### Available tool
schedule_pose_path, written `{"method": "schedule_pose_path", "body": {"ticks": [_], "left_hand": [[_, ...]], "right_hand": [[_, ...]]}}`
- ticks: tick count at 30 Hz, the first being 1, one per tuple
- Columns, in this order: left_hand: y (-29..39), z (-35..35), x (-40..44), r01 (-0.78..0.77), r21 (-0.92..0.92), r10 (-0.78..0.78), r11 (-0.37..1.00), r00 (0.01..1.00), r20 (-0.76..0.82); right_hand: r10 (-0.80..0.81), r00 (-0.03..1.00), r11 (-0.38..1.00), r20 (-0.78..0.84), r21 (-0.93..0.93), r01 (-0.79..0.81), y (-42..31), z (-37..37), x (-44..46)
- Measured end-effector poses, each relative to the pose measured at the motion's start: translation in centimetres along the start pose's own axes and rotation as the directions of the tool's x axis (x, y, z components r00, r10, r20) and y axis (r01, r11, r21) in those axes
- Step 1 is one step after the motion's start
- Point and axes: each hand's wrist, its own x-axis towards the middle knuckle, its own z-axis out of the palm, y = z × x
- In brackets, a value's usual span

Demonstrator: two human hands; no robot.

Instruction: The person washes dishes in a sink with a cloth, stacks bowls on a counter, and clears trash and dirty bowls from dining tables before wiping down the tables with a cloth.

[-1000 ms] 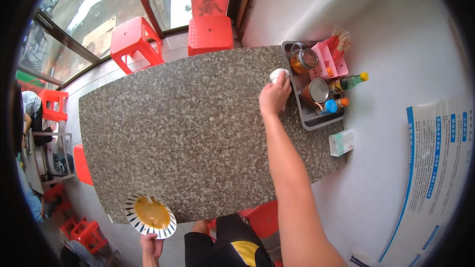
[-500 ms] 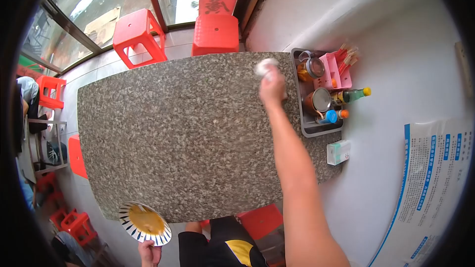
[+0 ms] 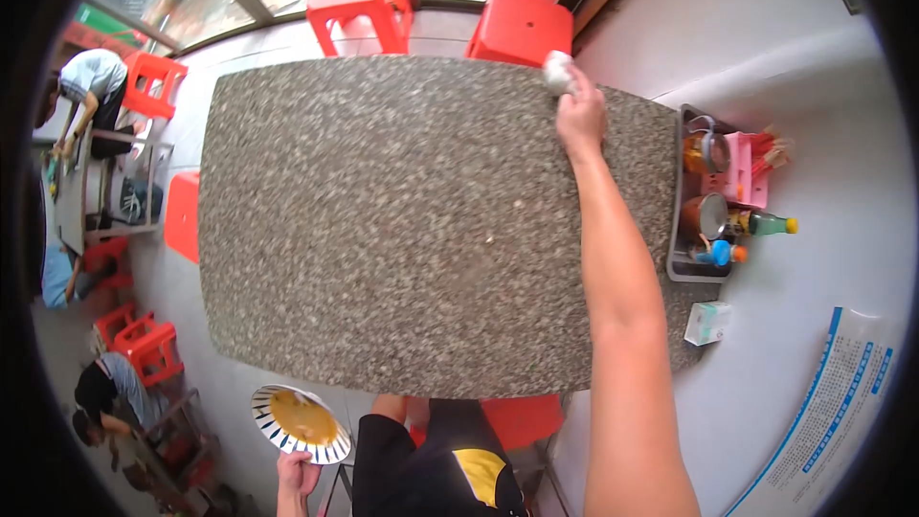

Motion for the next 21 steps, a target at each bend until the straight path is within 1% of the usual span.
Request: {"method": "schedule_pose_path", "body": {"ticks": [1,2,3,4,5,6,7,8,9,10,11,12,13,14,15,16,17,18,19,20,21], "left_hand": [[-0.3,-1.2,-0.1,-0.003,0.024,0.003,1.000,1.000,-0.004],[-0.8,-2.5,0.2,-0.002,0.045,0.002,0.999,1.000,-0.003],[-1.3,-3.8,0.5,0.018,0.038,-0.018,0.999,1.000,0.008],[-1.5,-4.1,0.2,0.023,0.028,-0.023,0.999,1.000,0.012],[-1.6,-4.0,0.3,0.045,0.014,-0.045,0.999,0.999,0.001],[-1.5,-3.9,0.7,0.064,0.000,-0.064,0.998,0.998,-0.004],[-1.6,-4.2,0.8,0.088,-0.012,-0.088,0.996,0.996,-0.003],[-2.2,-4.8,1.4,0.085,-0.026,-0.085,0.996,0.996,0.014],[-3.0,-5.8,2.1,0.067,-0.016,-0.066,0.998,0.998,0.024],[-3.9,-7.0,2.8,0.051,-0.006,-0.051,0.999,0.998,0.025],[-4.4,-8.2,3.4,0.043,0.070,-0.043,0.997,0.999,0.011],[-4.5,-9.2,3.9,0.065,0.195,-0.072,0.979,0.997,0.024],[-5.1,-10.1,4.7,0.117,0.165,-0.120,0.979,0.993,0.004],[-4.7,-9.2,4.8,0.116,0.149,-0.122,0.982,0.992,0.036],[-5.4,-10.0,5.9,0.115,0.164,-0.125,0.980,0.991,0.050],[-5.7,-10.1,7.0,0.119,0.167,-0.131,0.979,0.990,0.058],[-5.8,-10.4,8.1,0.144,0.206,-0.166,0.968,0.981,0.096],[-5.9,-9.6,8.9,0.139,0.150,-0.154,0.979,0.984,0.092],[-6.5,-9.6,10.1,0.148,0.164,-0.165,0.975,0.981,0.099],[-7.0,-9.7,11.4,0.159,0.181,-0.180,0.971,0.978,0.106],[-7.0,-9.0,12.2,0.154,0.192,-0.178,0.969,0.977,0.117]], "right_hand": [[-0.059,0.992,0.988,0.108,0.148,0.043,-3.4,-0.2,-1.6],[-0.080,0.976,0.965,0.201,0.261,0.025,-6.4,-0.6,-3.6],[-0.138,0.958,0.952,0.251,0.300,0.059,-8.2,-0.9,-6.0],[-0.231,0.918,0.938,0.322,0.326,0.121,-9.8,-2.0,-8.5],[-0.233,0.873,0.945,0.428,0.312,0.099,-11.6,-3.6,-11.1],[-0.234,0.838,0.904,0.494,0.427,0.001,-13.7,-5.2,-13.9],[-0.271,0.781,0.886,0.562,0.463,-0.026,-15.4,-6.9,-16.9],[-0.265,0.723,0.902,0.638,0.429,-0.048,-16.2,-8.3,-20.1],[-0.301,0.715,0.852,0.631,0.515,-0.095,-17.0,-9.6,-22.3],[-0.215,0.719,0.848,0.661,0.491,-0.198,-17.8,-11.3,-22.9],[-0.014,0.781,0.833,0.624,0.439,-0.336,-17.2,-11.8,-23.8],[0.159,0.780,0.700,0.606,0.488,-0.522,-15.8,-12.1,-23.0],[0.306,0.685,0.468,0.661,0.522,-0.713,-16.6,-13.7,-20.0],[0.307,0.760,0.525,0.573,0.564,-0.637,-12.8,-13.2,-18.8],[0.175,0.922,0.887,0.346,0.350,-0.300,-7.9,-12.7,-17.0],[-0.089,0.980,0.996,0.180,-0.011,0.093,-3.0,-12.3,-15.4],[0.166,0.952,0.968,0.258,0.142,-0.208,1.5,-12.1,-14.5],[0.384,0.847,0.831,0.369,0.261,-0.491,3.9,-11.7,-14.1],[0.382,0.845,0.833,0.374,0.256,-0.490,3.3,-11.0,-14.5],[0.258,0.924,0.942,0.284,0.137,-0.305,2.2,-10.3,-15.3],[0.113,0.970,0.993,0.216,-0.007,-0.114,0.9,-10.2,-16.6]]}}
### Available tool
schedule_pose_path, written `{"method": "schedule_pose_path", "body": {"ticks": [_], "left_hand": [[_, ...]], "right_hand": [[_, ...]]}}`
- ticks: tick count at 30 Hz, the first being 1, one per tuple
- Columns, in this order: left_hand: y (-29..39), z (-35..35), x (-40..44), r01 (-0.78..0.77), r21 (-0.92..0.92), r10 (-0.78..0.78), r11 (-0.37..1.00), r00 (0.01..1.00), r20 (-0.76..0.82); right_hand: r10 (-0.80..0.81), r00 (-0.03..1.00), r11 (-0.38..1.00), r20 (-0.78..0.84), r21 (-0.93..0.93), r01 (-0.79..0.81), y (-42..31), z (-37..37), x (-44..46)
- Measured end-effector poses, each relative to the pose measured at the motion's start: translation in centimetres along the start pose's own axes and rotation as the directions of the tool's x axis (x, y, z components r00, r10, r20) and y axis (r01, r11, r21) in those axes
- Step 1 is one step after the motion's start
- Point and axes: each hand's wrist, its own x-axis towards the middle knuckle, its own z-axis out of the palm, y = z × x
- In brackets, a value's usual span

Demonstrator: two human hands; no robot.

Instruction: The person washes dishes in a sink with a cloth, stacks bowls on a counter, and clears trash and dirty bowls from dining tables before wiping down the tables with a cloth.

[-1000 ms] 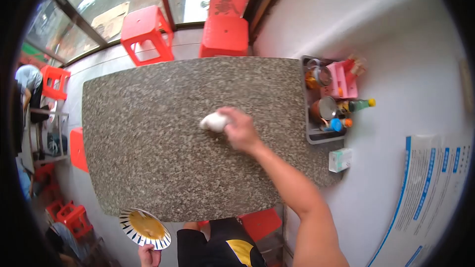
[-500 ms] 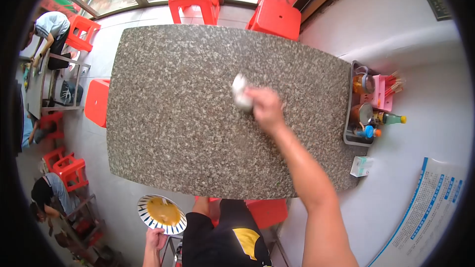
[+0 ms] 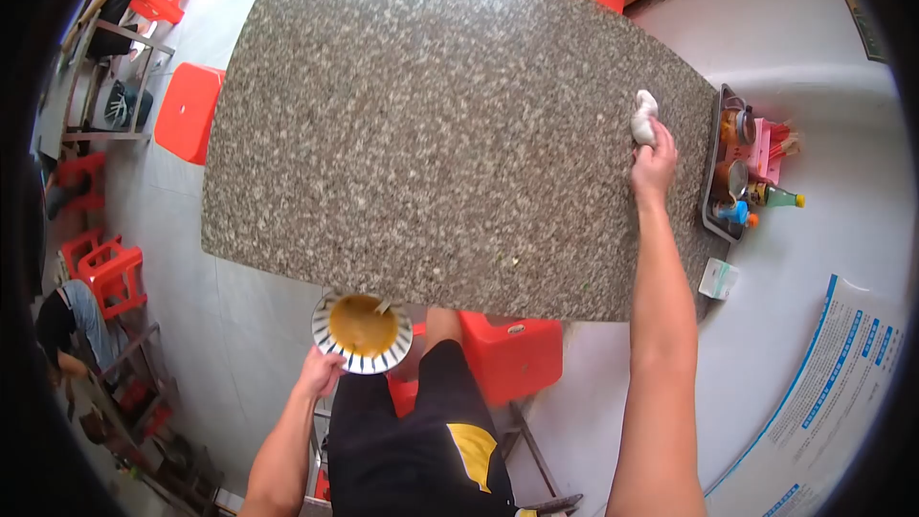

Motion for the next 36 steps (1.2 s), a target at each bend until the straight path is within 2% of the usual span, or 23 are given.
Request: {"method": "schedule_pose_path", "body": {"ticks": [3,5,7,8,10,13,15,16,17,18,19,22,23,24,25,26,27,29,30,31,32,34,36], "left_hand": [[0.1,1.4,2.7,0.017,0.008,-0.017,1.000,0.998,0.062],[-2.4,-1.5,6.6,0.024,0.177,-0.038,0.984,0.997,0.075],[-0.4,1.5,6.4,0.029,0.153,-0.040,0.988,0.997,0.070],[0.5,3.0,6.1,0.036,0.136,-0.047,0.990,0.996,0.074],[1.3,3.9,6.2,0.037,0.131,-0.050,0.991,0.994,0.094],[2.1,5.1,5.4,0.016,0.151,-0.036,0.988,0.991,0.130],[2.7,5.2,4.6,0.002,0.169,-0.022,0.986,0.993,0.117],[3.0,5.2,4.0,0.005,0.180,-0.015,0.984,0.998,0.054],[3.4,5.0,3.8,-0.001,0.190,-0.009,0.982,0.999,0.052],[3.5,4.5,3.6,-0.006,0.164,-0.007,0.986,0.997,0.075],[3.4,4.0,3.2,-0.007,0.134,-0.006,0.991,0.995,0.096],[3.5,3.2,2.5,-0.035,0.110,0.025,0.993,0.996,0.091],[3.5,2.9,2.4,-0.033,0.106,0.023,0.994,0.996,0.086],[3.6,2.9,2.2,-0.041,0.097,0.033,0.994,0.996,0.080],[3.8,2.9,1.8,-0.041,0.071,0.034,0.997,0.995,0.092],[3.9,2.8,1.3,-0.036,0.049,0.031,0.998,0.994,0.104],[3.9,2.5,1.0,-0.040,0.045,0.035,0.998,0.994,0.101],[4.1,2.1,0.9,-0.054,0.036,0.051,0.998,0.996,0.072],[3.6,1.2,1.3,-0.059,0.022,0.057,0.998,0.994,0.093],[3.3,0.6,1.5,-0.058,0.025,0.055,0.998,0.994,0.092],[3.0,0.2,1.4,-0.061,0.007,0.060,0.998,0.996,0.061],[3.3,0.3,1.0,-0.067,-0.005,0.068,0.998,0.997,0.048],[4.4,1.0,0.0,-0.079,-0.026,0.080,0.997,0.996,0.037]], "right_hand": [[-0.108,0.994,0.994,0.007,0.004,0.108,-4.7,0.1,-5.5],[-0.123,0.992,0.992,0.035,0.043,0.121,-8.5,0.1,-10.6],[-0.116,0.993,0.993,0.024,-0.003,0.116,-12.4,0.5,-16.1],[-0.039,0.999,0.999,0.019,0.036,0.038,-15.1,1.0,-18.8],[-0.144,0.986,0.989,0.088,0.026,0.142,-19.5,2.0,-24.1],[-0.217,0.953,0.958,0.212,0.233,0.166,-27.0,3.7,-31.2],[-0.100,0.915,0.898,0.391,0.431,-0.086,-31.6,3.7,-34.3],[-0.091,0.922,0.896,0.376,0.436,-0.089,-32.1,3.3,-34.2],[0.075,0.934,0.838,0.349,0.486,-0.249,-32.4,3.0,-34.1],[0.236,0.910,0.747,0.341,0.535,-0.395,-32.6,2.6,-34.1],[0.233,0.907,0.744,0.350,0.537,-0.398,-31.5,1.8,-33.7],[0.412,0.910,0.691,0.048,0.634,-0.347,-21.3,-3.1,-28.2],[0.359,0.932,0.789,-0.042,0.548,-0.279,-16.4,-5.0,-26.0],[0.384,0.921,0.838,-0.067,0.443,-0.317,-11.9,-6.7,-23.7],[0.458,0.886,0.831,-0.073,0.389,-0.398,-8.4,-7.5,-21.5],[0.595,0.801,0.752,-0.068,0.401,-0.524,-7.3,-7.7,-19.7],[0.592,0.803,0.752,-0.064,0.403,-0.522,-7.3,-6.4,-19.0],[0.520,0.848,0.850,-0.102,0.155,-0.503,-7.9,-2.8,-17.9],[0.278,0.950,0.960,-0.143,0.046,-0.275,-10.6,-0.3,-18.7],[0.022,0.988,0.996,-0.156,-0.077,-0.034,-15.2,2.8,-20.8],[-0.094,0.984,0.988,-0.149,-0.134,0.074,-22.0,4.7,-23.0],[-0.199,0.979,0.978,0.038,0.075,0.196,-29.3,9.0,-28.8],[-0.347,0.917,0.886,0.194,0.389,0.253,-34.9,10.7,-33.1]]}}
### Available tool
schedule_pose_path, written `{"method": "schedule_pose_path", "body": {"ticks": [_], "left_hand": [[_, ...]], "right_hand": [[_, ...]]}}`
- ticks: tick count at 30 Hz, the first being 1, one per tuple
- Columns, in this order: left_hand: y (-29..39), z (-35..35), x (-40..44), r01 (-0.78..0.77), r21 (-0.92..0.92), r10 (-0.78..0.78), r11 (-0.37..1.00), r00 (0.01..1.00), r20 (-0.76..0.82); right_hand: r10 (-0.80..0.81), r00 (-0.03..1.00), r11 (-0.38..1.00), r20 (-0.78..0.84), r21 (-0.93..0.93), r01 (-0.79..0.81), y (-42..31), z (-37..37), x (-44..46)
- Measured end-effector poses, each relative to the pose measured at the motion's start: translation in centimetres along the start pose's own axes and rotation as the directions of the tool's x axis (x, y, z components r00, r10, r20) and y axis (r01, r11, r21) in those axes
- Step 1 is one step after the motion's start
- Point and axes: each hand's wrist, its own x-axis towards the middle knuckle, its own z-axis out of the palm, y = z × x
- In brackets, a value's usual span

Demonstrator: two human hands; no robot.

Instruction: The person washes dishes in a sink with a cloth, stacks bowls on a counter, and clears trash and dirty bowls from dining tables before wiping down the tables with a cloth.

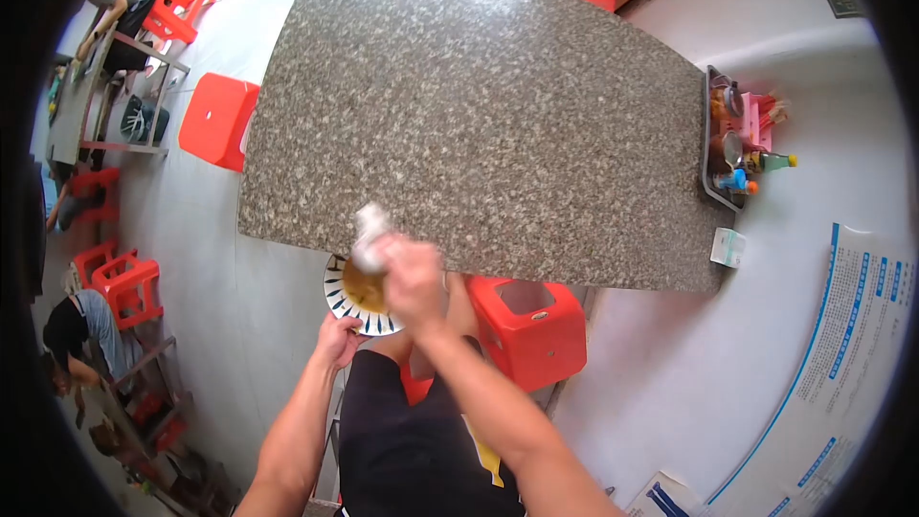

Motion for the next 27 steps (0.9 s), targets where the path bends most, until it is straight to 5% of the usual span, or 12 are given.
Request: {"method": "schedule_pose_path", "body": {"ticks": [4,6,7,9,11,12,13,15,17,19,23,27], "left_hand": [[1.0,-0.2,-0.6,-0.004,0.004,0.004,1.000,1.000,0.015],[0.5,-1.7,-0.4,-0.017,-0.046,0.019,0.999,0.999,0.032],[0.3,-2.5,-0.2,-0.024,-0.079,0.028,0.997,0.998,0.054],[0.3,-3.6,-0.4,-0.047,-0.089,0.053,0.995,0.996,0.066],[0.6,-4.2,-1.3,-0.049,-0.127,0.052,0.991,0.998,0.024],[0.3,-4.7,-1.7,-0.067,-0.141,0.071,0.988,0.997,0.018],[0.2,-5.3,-1.8,-0.088,-0.191,0.090,0.978,0.996,0.001],[0.3,-6.6,-1.7,-0.107,-0.238,0.103,0.965,0.994,-0.029],[-0.1,-8.3,-2.1,-0.105,-0.285,0.089,0.953,0.994,-0.068],[0.3,-9.8,-2.3,-0.118,-0.274,0.096,0.954,0.991,-0.093],[2.2,-10.7,-2.2,-0.200,-0.335,0.149,0.921,0.974,-0.172],[4.5,-13.0,-2.3,-0.274,-0.387,0.213,0.880,0.958,-0.193]], "right_hand": [[0.445,0.896,0.798,0.016,0.448,-0.404,-4.3,-2.6,-1.5],[0.589,0.792,0.575,-0.159,0.771,-0.273,2.2,-7.5,-2.1],[0.651,0.758,0.499,-0.036,0.773,-0.392,5.0,-13.2,-1.3],[0.462,0.655,0.874,-0.598,0.184,-0.449,16.1,-20.3,-2.0],[0.661,0.285,0.633,-0.694,0.312,-0.708,24.3,-26.6,-1.6],[0.610,0.247,0.607,-0.753,0.244,-0.757,29.3,-28.5,-1.9],[0.613,0.262,0.619,-0.745,0.247,-0.745,28.8,-26.6,0.5],[0.219,0.641,0.707,-0.736,-0.333,-0.624,23.6,-20.6,6.3],[0.090,0.821,0.833,-0.563,-0.409,-0.372,17.0,-13.9,11.8],[0.219,0.883,0.941,-0.416,-0.148,-0.303,10.1,-6.3,15.6],[-0.088,0.996,0.985,0.003,-0.152,0.088,-3.4,9.2,13.8],[-0.236,0.950,0.822,0.206,0.563,0.082,-11.1,17.1,9.7]]}}
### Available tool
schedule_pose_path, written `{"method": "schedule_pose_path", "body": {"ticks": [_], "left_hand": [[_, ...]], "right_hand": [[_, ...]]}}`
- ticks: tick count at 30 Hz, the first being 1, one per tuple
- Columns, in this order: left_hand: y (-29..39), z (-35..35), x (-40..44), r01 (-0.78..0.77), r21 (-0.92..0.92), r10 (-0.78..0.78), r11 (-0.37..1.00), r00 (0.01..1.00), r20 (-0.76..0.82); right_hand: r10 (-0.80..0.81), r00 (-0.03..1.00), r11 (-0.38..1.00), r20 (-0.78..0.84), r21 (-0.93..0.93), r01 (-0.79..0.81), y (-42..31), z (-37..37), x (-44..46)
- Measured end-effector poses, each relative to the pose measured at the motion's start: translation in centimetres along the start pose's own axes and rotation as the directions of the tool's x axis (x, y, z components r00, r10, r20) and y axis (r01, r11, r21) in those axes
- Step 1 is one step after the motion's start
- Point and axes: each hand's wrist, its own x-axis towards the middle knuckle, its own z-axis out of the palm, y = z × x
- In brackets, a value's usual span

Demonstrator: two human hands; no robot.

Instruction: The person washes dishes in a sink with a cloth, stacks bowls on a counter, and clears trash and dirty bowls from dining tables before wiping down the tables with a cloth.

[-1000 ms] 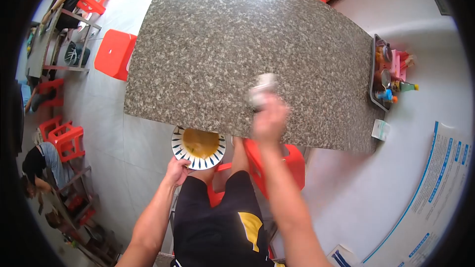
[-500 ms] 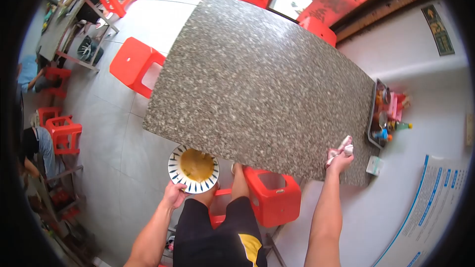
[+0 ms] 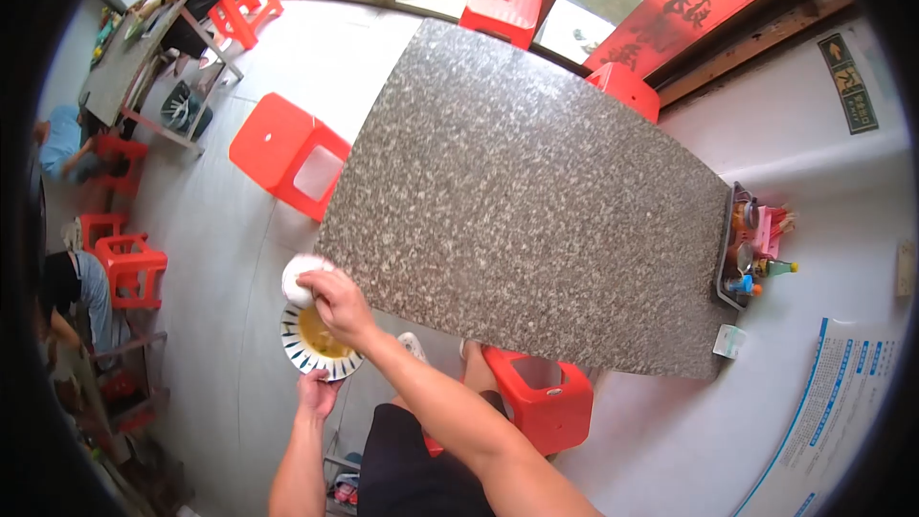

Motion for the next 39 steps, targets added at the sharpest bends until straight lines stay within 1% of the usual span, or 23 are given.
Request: {"method": "schedule_pose_path", "body": {"ticks": [1,3,6,7,8,9,10,13,15,17,18,20,22,23,27,30,32,33,34,35,36,38,39], "left_hand": [[0.8,-0.2,0.1,-0.026,-0.038,0.026,0.999,1.000,0.000],[2.2,-1.6,1.2,-0.038,-0.074,0.038,0.997,0.999,0.005],[4.5,-2.4,2.4,-0.047,-0.111,0.043,0.993,0.998,-0.039],[5.3,-2.4,2.8,-0.045,-0.115,0.041,0.992,0.998,-0.037],[6.1,-2.3,3.4,-0.042,-0.134,0.035,0.990,0.998,-0.053],[6.8,-2.0,4.0,-0.042,-0.148,0.032,0.988,0.997,-0.069],[7.4,-1.6,4.4,-0.050,-0.140,0.041,0.989,0.997,-0.068],[9.1,-1.2,7.3,-0.036,-0.152,0.029,0.988,0.999,-0.046],[10.5,-0.6,8.8,-0.050,-0.129,0.047,0.990,0.998,-0.029],[11.9,2.0,10.8,-0.095,-0.101,0.095,0.990,0.995,-0.008],[12.5,2.5,11.9,-0.057,-0.110,0.058,0.992,0.998,0.009],[14.2,3.5,14.0,-0.034,-0.110,0.035,0.993,0.999,0.014],[15.1,5.6,16.0,-0.014,-0.113,0.020,0.993,0.998,0.052],[15.6,6.9,16.8,-0.023,-0.111,0.029,0.994,0.998,0.055],[19.0,11.4,19.4,-0.018,0.015,0.016,1.000,0.994,0.105],[21.8,15.9,20.7,-0.007,0.080,-0.004,0.997,0.991,0.136],[23.1,17.4,21.4,-0.004,0.104,-0.015,0.995,0.983,0.182],[23.6,17.8,22.0,-0.012,0.122,-0.009,0.993,0.986,0.167],[24.3,18.0,22.8,-0.011,0.130,-0.013,0.991,0.983,0.182],[24.9,18.1,23.4,0.007,0.142,-0.034,0.990,0.982,0.185],[25.3,18.4,23.9,0.025,0.150,-0.053,0.988,0.981,0.185],[26.7,19.9,23.8,0.006,0.194,-0.045,0.981,0.979,0.197],[27.4,20.8,23.3,-0.001,0.201,-0.041,0.979,0.978,0.204]], "right_hand": [[-0.009,1.000,1.000,-0.005,-0.014,0.009,-0.6,-1.1,0.3],[0.292,0.921,0.954,-0.259,0.152,-0.260,-2.1,-6.8,0.2],[0.471,0.707,0.839,-0.528,0.516,-0.173,-3.0,-22.5,-0.4],[0.231,0.512,0.958,-0.827,0.101,-0.269,-1.3,-27.6,-0.9],[-0.020,0.487,0.810,-0.873,-0.300,-0.503,3.0,-35.2,-4.5],[-0.092,0.409,0.573,-0.908,-0.384,-0.724,4.9,-41.1,-6.9],[0.140,0.063,0.667,-0.988,0.047,-0.743,3.5,-43.6,-4.8],[-0.027,0.274,0.496,-0.961,-0.251,-0.831,13.0,-53.8,-9.6],[-0.073,0.353,0.523,-0.933,-0.337,-0.783,16.6,-52.1,-5.0],[-0.096,0.598,0.385,-0.795,-0.584,-0.715,14.9,-48.6,0.4],[-0.018,0.590,0.449,-0.807,-0.534,-0.717,13.6,-45.2,4.6],[-0.040,0.749,0.584,-0.662,-0.623,-0.520,13.4,-38.6,11.6],[0.099,0.807,0.757,-0.582,-0.483,-0.441,11.5,-29.5,17.7],[-0.020,0.877,0.761,-0.480,-0.576,-0.298,11.1,-24.8,19.8],[0.221,0.951,0.944,-0.217,-0.196,-0.265,8.0,-11.5,22.5],[0.588,0.802,0.792,-0.105,0.280,-0.543,5.4,-9.5,21.5],[0.679,0.635,0.690,-0.369,0.617,-0.379,3.9,-12.5,20.3],[0.668,0.578,0.724,-0.468,0.587,-0.361,5.1,-15.8,18.6],[0.519,0.615,0.855,-0.594,0.344,-0.389,6.1,-19.6,16.3],[0.419,0.541,0.804,-0.729,0.021,-0.594,6.5,-22.9,14.4],[0.235,0.577,0.453,-0.782,-0.437,-0.777,5.3,-25.8,13.7],[0.262,0.661,0.651,-0.703,-0.377,-0.659,6.6,-29.5,12.7],[0.294,0.701,0.514,-0.650,-0.511,-0.689,7.3,-29.0,13.4]]}}
